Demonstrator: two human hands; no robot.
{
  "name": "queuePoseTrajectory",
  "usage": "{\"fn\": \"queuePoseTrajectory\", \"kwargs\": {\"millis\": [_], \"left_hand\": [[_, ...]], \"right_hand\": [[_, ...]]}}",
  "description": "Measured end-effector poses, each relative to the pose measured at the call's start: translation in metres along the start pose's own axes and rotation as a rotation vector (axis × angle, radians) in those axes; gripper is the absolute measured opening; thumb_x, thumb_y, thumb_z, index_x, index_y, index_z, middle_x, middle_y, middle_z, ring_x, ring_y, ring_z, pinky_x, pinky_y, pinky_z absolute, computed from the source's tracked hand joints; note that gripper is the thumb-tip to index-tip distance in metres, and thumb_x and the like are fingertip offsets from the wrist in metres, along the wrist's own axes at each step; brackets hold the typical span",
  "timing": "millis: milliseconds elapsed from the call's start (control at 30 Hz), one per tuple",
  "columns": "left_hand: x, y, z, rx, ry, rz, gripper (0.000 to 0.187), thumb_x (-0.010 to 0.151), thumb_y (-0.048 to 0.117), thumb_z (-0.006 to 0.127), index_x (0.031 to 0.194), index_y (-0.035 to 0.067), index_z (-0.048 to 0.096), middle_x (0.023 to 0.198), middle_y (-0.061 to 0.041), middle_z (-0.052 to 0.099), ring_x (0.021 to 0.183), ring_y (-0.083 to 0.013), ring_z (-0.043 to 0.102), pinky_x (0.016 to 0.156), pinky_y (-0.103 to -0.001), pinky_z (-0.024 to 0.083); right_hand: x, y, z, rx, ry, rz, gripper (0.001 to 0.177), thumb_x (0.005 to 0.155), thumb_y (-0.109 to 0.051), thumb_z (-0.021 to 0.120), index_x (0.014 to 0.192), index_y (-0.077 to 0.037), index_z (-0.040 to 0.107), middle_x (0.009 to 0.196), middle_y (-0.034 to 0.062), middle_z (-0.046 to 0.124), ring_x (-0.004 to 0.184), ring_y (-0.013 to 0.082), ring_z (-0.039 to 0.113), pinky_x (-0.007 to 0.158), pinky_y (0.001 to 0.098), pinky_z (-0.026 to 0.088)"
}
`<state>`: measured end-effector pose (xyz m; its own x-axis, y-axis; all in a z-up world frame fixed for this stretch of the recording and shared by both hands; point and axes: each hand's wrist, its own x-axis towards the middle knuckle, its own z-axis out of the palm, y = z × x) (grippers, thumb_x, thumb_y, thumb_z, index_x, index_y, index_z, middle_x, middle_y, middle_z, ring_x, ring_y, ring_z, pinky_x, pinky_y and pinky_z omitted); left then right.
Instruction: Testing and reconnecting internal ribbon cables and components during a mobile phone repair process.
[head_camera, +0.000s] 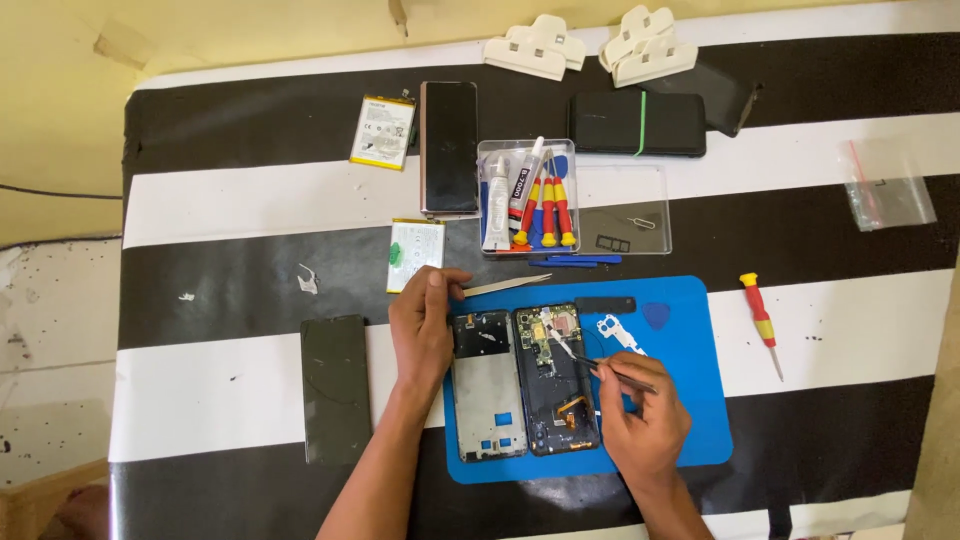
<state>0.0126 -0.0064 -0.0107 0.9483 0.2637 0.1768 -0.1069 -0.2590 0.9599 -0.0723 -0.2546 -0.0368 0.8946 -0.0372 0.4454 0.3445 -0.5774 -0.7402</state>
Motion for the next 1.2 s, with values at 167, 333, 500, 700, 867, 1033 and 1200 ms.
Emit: {"fn": "queuePoseTrajectory", "kwargs": {"millis": [167,333,500,700,867,1033,1200], "left_hand": [[-0.001,-0.003,0.001,0.003,-0.017,-0.009,0.047,0.110,0.032,0.037,0.093,0.008,0.074,0.080,-0.001,0.065,0.079,-0.0151,0.061,0.071,-0.032,0.045],[-0.001,-0.004,0.001,0.000,-0.030,-0.017,0.047,0.109,0.034,0.038,0.097,0.009,0.076,0.080,0.000,0.064,0.079,-0.0145,0.060,0.073,-0.032,0.044],[-0.002,-0.005,0.002,-0.006,-0.027,-0.021,0.043,0.110,0.031,0.040,0.093,0.009,0.074,0.081,0.000,0.065,0.080,-0.0143,0.061,0.073,-0.031,0.044],[-0.003,-0.005,0.002,0.001,-0.048,-0.018,0.041,0.109,0.032,0.043,0.099,0.008,0.075,0.082,-0.001,0.065,0.081,-0.0149,0.062,0.071,-0.031,0.045],[-0.002,-0.005,0.001,0.009,-0.053,-0.018,0.041,0.109,0.031,0.043,0.098,0.009,0.075,0.081,-0.001,0.065,0.080,-0.0146,0.061,0.071,-0.031,0.045],[-0.002,-0.006,0.002,0.013,-0.062,-0.024,0.040,0.109,0.031,0.044,0.099,0.009,0.075,0.080,0.000,0.064,0.079,-0.0135,0.060,0.070,-0.030,0.044],[-0.002,-0.005,0.002,0.019,-0.064,-0.034,0.040,0.109,0.031,0.044,0.099,0.009,0.076,0.080,0.001,0.065,0.078,-0.0131,0.060,0.071,-0.030,0.044]], "right_hand": [[-0.001,-0.002,-0.002,0.024,-0.016,0.022,0.023,0.099,-0.004,0.065,0.120,-0.002,0.056,0.118,0.0175,0.067,0.100,0.0263,0.076,0.081,0.0289,0.071],[0.002,-0.004,-0.001,0.025,0.026,0.031,0.020,0.097,-0.003,0.066,0.115,0.001,0.058,0.113,0.0186,0.070,0.092,0.0257,0.077,0.074,0.0279,0.070],[0.004,-0.004,0.001,0.114,0.031,0.055,0.017,0.098,-0.002,0.064,0.111,0.005,0.057,0.109,0.0223,0.068,0.089,0.0296,0.076,0.074,0.0315,0.073],[0.000,0.001,0.004,0.135,0.041,0.158,0.023,0.098,-0.006,0.064,0.117,0.005,0.057,0.112,0.0204,0.069,0.082,0.0267,0.078,0.072,0.0316,0.074],[0.003,-0.002,0.006,0.120,0.037,0.140,0.021,0.098,-0.005,0.064,0.115,0.006,0.057,0.108,0.0200,0.070,0.082,0.0262,0.079,0.074,0.0317,0.073],[0.005,-0.008,0.006,0.139,0.036,0.214,0.019,0.097,-0.002,0.065,0.114,0.005,0.057,0.106,0.0199,0.072,0.084,0.0271,0.079,0.076,0.0340,0.073],[0.008,-0.010,0.005,0.211,0.088,0.341,0.018,0.097,-0.004,0.066,0.112,0.004,0.059,0.101,0.0189,0.074,0.078,0.0252,0.080,0.073,0.0322,0.071]]}}
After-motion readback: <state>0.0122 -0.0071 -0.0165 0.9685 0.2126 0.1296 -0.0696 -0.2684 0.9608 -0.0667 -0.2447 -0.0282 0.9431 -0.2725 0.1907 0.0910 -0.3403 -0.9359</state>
